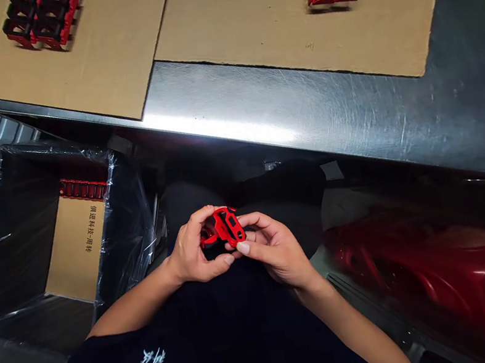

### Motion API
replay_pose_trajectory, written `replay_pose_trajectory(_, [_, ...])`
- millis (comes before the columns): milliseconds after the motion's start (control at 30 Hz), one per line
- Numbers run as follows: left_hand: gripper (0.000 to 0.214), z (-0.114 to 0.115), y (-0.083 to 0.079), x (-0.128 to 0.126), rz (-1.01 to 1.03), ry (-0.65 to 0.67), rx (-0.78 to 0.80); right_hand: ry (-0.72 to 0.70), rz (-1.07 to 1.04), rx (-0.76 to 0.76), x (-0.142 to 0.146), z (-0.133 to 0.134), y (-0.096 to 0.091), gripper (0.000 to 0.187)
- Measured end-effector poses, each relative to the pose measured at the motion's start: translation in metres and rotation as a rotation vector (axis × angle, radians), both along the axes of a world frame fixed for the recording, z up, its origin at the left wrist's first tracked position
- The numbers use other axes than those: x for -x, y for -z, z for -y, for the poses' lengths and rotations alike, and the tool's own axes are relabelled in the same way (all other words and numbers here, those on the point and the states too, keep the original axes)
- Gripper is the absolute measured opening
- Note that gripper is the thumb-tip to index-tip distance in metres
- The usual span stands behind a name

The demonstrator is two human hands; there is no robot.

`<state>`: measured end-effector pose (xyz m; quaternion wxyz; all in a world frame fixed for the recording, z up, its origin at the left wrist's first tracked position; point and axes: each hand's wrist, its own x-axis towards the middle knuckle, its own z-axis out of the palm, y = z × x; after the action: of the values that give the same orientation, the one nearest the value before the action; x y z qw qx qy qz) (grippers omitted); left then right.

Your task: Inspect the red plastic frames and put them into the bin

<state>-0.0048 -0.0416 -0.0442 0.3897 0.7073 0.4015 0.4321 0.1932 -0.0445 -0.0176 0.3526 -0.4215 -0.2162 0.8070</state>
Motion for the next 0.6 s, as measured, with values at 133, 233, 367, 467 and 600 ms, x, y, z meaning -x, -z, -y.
replay_pose_trajectory(133, [0.069,0.001,-0.002,0.008,0.064,0.005,0.142,0.061,0.037,-0.071,-0.002,-0.005,0.001,0.032])
replay_pose_trajectory(233, [0.054,0.001,-0.003,0.014,0.156,-0.03,0.329,0.058,0.081,-0.129,-0.003,-0.007,0.006,0.027])
replay_pose_trajectory(367, [0.046,-0.002,-0.008,0.019,0.216,-0.065,0.66,0.028,0.184,-0.23,-0.008,-0.007,0.013,0.023])
replay_pose_trajectory(467, [0.04,-0.007,-0.015,0.023,0.188,0.006,0.867,-0.04,0.276,-0.374,-0.012,-0.007,0.015,0.022])
replay_pose_trajectory(600, [0.049,-0.01,-0.028,0.034,0.06,0.149,0.913,-0.167,0.409,-0.632,-0.012,-0.012,0.015,0.022])
